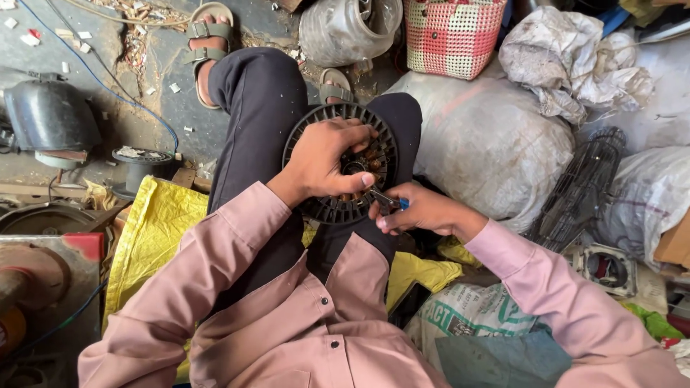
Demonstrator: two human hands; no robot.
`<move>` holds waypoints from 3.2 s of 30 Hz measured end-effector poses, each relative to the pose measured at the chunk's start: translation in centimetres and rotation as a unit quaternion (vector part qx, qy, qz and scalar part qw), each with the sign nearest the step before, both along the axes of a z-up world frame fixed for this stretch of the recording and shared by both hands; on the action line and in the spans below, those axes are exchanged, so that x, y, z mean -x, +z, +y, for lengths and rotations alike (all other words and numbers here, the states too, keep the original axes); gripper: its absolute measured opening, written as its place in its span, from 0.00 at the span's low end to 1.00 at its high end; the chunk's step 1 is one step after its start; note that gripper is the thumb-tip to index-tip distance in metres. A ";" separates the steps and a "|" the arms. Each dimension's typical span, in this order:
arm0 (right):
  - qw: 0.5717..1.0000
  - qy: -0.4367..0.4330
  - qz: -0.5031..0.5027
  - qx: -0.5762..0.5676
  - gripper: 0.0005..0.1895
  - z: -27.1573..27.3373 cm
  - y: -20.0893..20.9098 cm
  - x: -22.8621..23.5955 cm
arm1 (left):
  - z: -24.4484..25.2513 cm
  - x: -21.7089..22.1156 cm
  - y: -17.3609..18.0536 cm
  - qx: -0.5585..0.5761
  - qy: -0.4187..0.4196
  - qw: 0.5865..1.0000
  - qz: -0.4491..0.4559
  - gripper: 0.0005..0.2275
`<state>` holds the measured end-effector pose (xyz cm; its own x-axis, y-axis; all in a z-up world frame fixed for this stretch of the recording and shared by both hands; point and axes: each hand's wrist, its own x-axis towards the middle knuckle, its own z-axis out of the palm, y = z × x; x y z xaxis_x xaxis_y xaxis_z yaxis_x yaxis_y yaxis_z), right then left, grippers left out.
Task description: The person lies on the floor with a fan motor armature on their lap and uses pliers to grip and pull the copper windings out of the rotor, working around the part by hand and with the pliers throughout the clip.
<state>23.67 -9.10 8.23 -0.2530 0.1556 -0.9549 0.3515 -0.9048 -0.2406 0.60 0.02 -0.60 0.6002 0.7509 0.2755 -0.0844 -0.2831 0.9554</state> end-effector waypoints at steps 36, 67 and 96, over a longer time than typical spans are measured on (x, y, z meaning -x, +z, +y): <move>0.939 0.283 -0.194 0.000 0.10 3.7 2.8 2.4 | -0.2 -0.8 0.8 -0.033 0.010 0.997 0.067 0.34; 0.992 -0.084 -0.012 -0.097 0.13 -4.9 -2.2 0.5 | -0.3 -1.1 0.2 -0.026 -0.002 0.996 0.079 0.36; 0.557 0.235 -0.387 -0.696 0.05 -6.4 -1.3 3.5 | -0.3 -0.5 1.9 0.051 0.057 0.996 0.051 0.39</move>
<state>20.21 -15.55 6.93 -0.1737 0.9722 0.1571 0.9569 0.2043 -0.2064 1.08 -0.28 1.33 0.5308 0.8364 0.1365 0.0411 -0.1864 0.9816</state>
